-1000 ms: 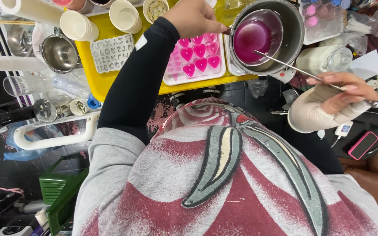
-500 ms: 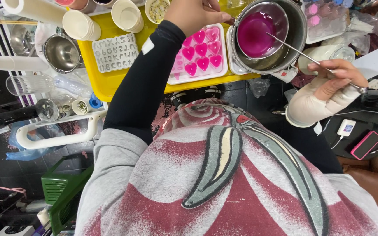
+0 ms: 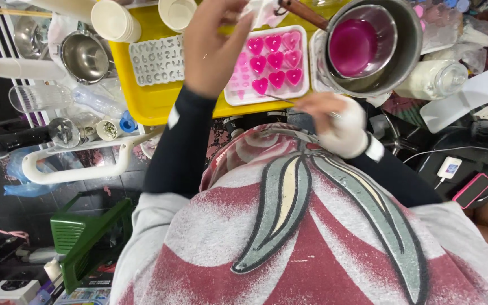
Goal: The recorder is preparing scented wax melts by stirring colored wax and placing wicks or decorations into heart-shaped molds.
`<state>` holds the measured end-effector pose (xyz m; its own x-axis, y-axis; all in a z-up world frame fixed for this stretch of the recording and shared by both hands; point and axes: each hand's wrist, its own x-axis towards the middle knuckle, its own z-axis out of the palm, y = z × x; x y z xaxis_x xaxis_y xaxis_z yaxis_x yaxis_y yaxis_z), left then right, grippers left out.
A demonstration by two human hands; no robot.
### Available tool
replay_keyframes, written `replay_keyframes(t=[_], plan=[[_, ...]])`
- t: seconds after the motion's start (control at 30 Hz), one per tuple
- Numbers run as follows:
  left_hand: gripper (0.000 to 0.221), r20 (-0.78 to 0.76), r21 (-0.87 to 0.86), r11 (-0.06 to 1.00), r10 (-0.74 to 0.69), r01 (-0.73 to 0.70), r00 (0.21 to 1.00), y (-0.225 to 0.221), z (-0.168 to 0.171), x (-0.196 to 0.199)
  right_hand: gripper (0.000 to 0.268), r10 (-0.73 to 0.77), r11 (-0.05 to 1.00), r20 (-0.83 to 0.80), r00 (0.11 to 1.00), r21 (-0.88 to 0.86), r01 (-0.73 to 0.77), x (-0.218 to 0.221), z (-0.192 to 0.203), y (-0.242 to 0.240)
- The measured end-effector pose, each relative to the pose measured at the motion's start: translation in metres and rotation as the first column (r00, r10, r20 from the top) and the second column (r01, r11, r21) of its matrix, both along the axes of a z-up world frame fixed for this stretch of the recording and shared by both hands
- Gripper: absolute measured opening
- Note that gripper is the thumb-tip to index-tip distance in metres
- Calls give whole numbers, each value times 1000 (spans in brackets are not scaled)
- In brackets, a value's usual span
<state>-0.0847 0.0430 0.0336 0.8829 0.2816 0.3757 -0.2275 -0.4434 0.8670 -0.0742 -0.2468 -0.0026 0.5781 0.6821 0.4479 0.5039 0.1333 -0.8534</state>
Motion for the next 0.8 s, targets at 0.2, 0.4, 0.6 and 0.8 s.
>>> replay_keyframes(t=[0.2,0.4,0.6,0.8], plan=[[12,-254,-25,953,286,-302,924,18,-36,-88,20,7,978,74,997,-207,8,8,-14,61],[16,-393,8,940,318,-342,863,25,-106,-129,21,58,975,75,996,-219,-40,13,-26,83],[23,-509,-35,964,208,-262,835,25,-135,-124,21,73,970,132,989,-238,-40,14,-20,93],[30,-511,-16,985,141,-173,848,21,-145,-112,24,107,960,160,981,-274,-60,15,-13,97]])
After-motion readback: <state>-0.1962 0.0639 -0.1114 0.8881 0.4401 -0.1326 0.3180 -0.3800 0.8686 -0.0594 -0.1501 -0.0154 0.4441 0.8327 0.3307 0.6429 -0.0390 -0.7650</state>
